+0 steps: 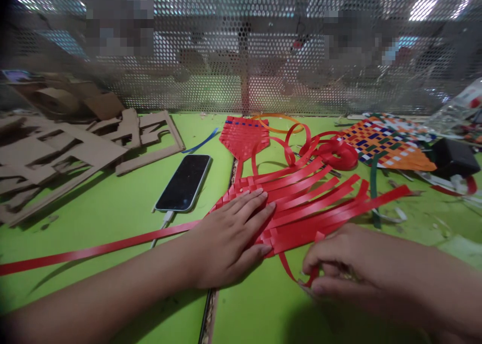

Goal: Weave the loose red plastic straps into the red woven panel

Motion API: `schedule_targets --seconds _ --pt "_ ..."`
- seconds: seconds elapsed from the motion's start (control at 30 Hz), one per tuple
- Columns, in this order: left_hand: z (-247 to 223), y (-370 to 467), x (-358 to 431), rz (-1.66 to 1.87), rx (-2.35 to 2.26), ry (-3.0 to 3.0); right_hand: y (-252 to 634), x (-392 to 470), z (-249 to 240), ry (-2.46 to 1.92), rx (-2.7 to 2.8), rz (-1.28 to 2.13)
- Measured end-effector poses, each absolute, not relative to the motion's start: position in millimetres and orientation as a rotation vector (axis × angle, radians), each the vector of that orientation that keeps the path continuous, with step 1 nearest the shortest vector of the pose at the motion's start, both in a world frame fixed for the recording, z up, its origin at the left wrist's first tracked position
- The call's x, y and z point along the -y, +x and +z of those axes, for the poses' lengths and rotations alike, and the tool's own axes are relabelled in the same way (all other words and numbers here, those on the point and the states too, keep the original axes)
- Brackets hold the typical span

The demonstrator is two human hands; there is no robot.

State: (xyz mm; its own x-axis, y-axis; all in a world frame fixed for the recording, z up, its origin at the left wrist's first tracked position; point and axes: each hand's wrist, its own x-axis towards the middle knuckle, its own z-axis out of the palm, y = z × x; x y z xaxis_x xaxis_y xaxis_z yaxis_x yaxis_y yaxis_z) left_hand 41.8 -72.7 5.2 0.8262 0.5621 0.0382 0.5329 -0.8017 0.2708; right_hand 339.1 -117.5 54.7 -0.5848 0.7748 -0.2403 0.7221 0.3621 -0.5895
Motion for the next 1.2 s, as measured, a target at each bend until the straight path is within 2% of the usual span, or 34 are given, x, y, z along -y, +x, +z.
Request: schedule_targets --seconds 0.1,0.47,0.7,0.83,0.93,1.2 --pt "5 42 72 0.168 -0.839 2.767 336 115 62 -1.447 2.603 1.31" --pt "7 43 72 0.16 -0.841 2.754 315 108 62 -1.403 2.68 1.345" --pt "4 43 73 0.179 -0.846 2.753 302 108 58 -1.382 2.668 1.243" --pt "4 42 73 0.188 -0.832 2.749 312 107 55 -1.448 2.469 1.072" --pt "4 41 73 0.194 -0.834 2.755 322 107 49 -1.468 2.321 1.063" --pt "5 42 73 0.193 -0.833 2.747 325 105 58 -1.221 2.639 0.981"
